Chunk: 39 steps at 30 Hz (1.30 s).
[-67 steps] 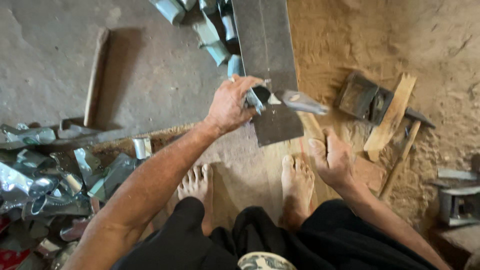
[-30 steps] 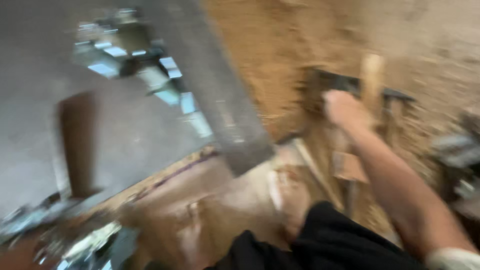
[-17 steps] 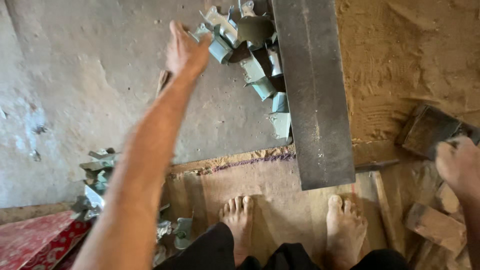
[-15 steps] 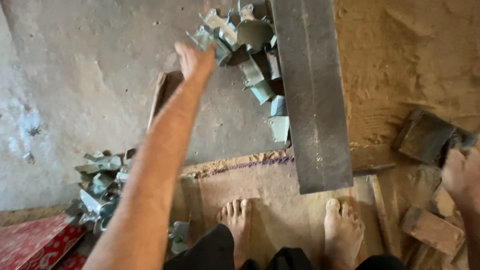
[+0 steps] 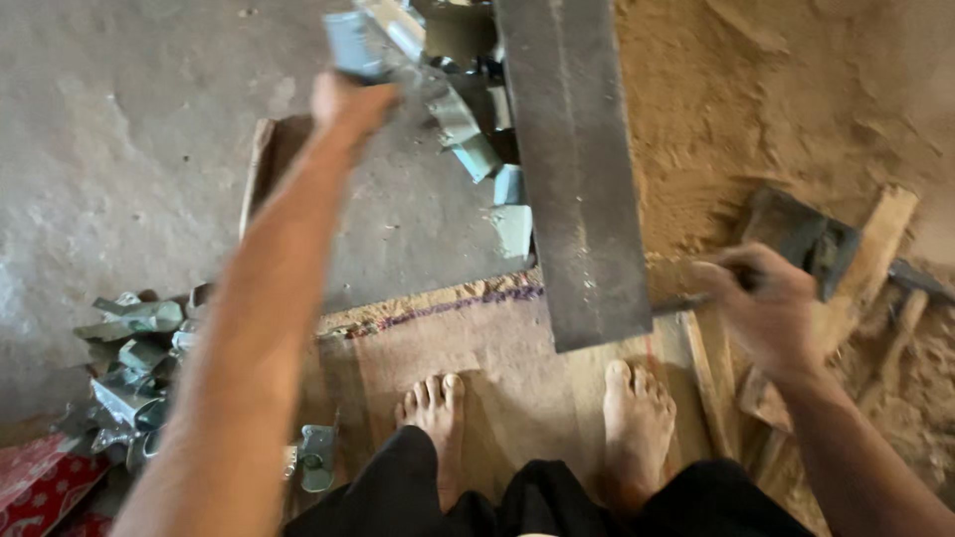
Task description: The person sits on the floor and hammers small galvanized metal pieces one at a time on a flat steel plate, reshaping or flattening each piece, then tosses it onto a growing pile of finished pieces. At the end the person gathers pieces and handles them with a cloth in a corner.
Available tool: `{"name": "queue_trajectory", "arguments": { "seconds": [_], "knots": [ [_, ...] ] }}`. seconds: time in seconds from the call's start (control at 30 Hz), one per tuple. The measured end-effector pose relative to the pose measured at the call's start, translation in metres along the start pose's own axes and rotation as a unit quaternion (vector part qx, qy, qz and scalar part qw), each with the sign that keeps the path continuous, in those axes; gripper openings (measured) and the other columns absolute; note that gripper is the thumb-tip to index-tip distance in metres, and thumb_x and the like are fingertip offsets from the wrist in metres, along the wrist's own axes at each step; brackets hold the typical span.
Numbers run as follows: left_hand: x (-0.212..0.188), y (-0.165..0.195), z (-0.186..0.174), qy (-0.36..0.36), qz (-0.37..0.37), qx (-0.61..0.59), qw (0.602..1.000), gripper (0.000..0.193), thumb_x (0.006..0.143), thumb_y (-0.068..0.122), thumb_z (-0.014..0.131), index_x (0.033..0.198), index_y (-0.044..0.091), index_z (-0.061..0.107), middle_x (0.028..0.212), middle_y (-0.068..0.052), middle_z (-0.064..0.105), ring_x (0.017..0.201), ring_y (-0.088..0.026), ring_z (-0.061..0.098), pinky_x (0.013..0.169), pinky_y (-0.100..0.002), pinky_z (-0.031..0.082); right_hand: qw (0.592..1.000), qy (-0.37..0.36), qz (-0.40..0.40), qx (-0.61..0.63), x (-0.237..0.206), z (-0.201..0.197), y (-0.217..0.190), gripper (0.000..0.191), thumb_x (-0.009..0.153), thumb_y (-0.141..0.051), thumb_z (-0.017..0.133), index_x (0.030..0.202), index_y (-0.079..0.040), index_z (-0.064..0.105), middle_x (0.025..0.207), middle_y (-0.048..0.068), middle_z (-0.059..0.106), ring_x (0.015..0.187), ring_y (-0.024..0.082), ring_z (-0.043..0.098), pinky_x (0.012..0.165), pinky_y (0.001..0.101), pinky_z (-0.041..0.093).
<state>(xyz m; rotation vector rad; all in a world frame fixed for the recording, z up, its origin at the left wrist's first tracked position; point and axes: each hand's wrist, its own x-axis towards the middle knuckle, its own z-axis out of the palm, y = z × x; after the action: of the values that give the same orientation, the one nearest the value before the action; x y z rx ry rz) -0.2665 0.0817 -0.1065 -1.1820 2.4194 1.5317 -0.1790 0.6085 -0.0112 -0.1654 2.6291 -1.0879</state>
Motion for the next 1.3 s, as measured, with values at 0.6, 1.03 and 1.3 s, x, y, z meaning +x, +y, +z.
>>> {"name": "queue_trajectory", "arguments": {
  "seconds": [0.6,1.03,1.3],
  "knots": [
    [-0.256,-0.010,-0.029,-0.288,0.204,-0.150,0.924,0.045,0.081,0.010,0.087,0.119,0.005,0.064,0.102,-0.003,0.066,0.097,-0.013,0.063,0.086,-0.029,0.055,0.952,-0.029,-0.269,-0.142,0.002,0.100,-0.108,0.018,0.088,-0.022,0.083,0.095,-0.008,0.074,0.090,0.007,0.070,0.078,0.028,0.070,0.066,0.0391,0.054],
    [-0.243,-0.022,0.049,-0.224,0.321,-0.085,0.916,0.035,0.079,0.001,0.079,0.109,0.007,0.063,0.094,-0.009,0.067,0.086,-0.022,0.066,0.079,-0.035,0.055,0.963,-0.102,0.085,-0.235,-0.068,0.015,0.028,0.040,0.095,-0.040,0.071,0.110,-0.004,0.068,0.092,0.020,0.074,0.081,0.033,0.074,0.072,0.0442,0.057],
    [-0.250,-0.026,0.062,-0.239,0.310,-0.016,0.920,0.034,0.076,0.006,0.081,0.104,0.010,0.063,0.093,-0.014,0.069,0.093,-0.037,0.069,0.081,-0.043,0.055,0.902,-0.245,0.175,-0.309,-0.103,0.016,0.100,0.035,0.083,-0.033,0.072,0.100,-0.002,0.067,0.086,0.024,0.073,0.082,0.038,0.074,0.078,0.0481,0.058]
  ]
}}
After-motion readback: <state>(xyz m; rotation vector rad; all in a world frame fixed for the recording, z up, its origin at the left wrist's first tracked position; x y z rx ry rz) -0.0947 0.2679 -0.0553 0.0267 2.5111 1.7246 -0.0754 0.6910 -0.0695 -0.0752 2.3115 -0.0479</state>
